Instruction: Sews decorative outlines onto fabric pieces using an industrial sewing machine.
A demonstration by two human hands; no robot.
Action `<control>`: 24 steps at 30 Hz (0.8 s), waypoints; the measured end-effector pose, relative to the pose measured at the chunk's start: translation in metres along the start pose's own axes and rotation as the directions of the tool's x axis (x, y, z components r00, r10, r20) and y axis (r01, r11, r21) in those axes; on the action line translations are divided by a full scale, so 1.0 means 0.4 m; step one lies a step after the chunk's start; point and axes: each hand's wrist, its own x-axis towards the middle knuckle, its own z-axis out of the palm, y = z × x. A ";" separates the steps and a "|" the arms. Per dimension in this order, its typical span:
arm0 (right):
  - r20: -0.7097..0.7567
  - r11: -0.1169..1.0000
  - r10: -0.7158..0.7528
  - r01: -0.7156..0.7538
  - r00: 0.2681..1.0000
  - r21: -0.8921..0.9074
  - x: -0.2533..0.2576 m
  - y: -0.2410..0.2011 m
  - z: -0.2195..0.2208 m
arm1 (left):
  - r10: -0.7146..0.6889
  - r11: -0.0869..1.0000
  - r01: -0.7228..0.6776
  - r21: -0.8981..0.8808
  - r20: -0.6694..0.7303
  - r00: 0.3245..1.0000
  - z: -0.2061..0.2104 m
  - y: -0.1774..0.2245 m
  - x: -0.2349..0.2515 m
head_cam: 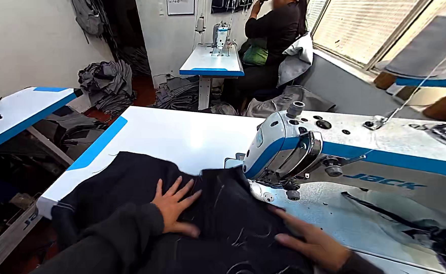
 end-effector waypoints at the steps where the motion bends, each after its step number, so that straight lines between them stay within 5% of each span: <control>1: -0.051 0.997 0.051 -0.053 0.997 -0.050 0.010 0.031 -0.046 | -0.053 0.998 0.050 -0.032 -0.093 0.994 0.004 0.015 0.045; 5: -0.279 0.916 0.264 -0.331 0.923 -0.226 0.077 0.119 -0.211 | -0.249 0.967 0.234 -0.097 -0.198 0.948 -0.039 0.108 0.225; 8: -0.451 0.648 0.331 -0.547 0.829 -0.530 0.065 0.036 -0.230 | -0.168 0.982 0.137 -0.129 -0.266 0.949 -0.038 0.175 0.308; 10: -0.481 0.607 0.091 -0.432 0.872 -0.667 0.011 -0.005 -0.186 | -0.046 0.954 -0.082 -0.288 -0.413 0.910 -0.015 0.192 0.320; 12: -0.241 0.692 -0.266 0.011 0.933 -0.721 -0.044 -0.012 -0.117 | -0.033 0.839 -0.287 -0.463 -0.568 0.822 0.007 0.203 0.302; 14: -0.014 0.814 -0.342 0.289 0.940 -0.504 -0.100 -0.036 0.001 | -0.035 0.837 -0.303 -0.456 -0.596 0.802 0.017 0.203 0.281; 18: 0.164 0.895 -0.124 0.181 0.979 -0.407 -0.183 -0.096 0.074 | 0.043 0.949 -0.153 -0.275 -0.370 0.928 -0.016 0.193 0.293; 24: -0.110 0.818 -0.153 0.063 0.982 -0.572 -0.126 -0.137 0.170 | 0.120 0.984 -0.157 -0.087 -0.333 0.935 -0.048 0.160 0.358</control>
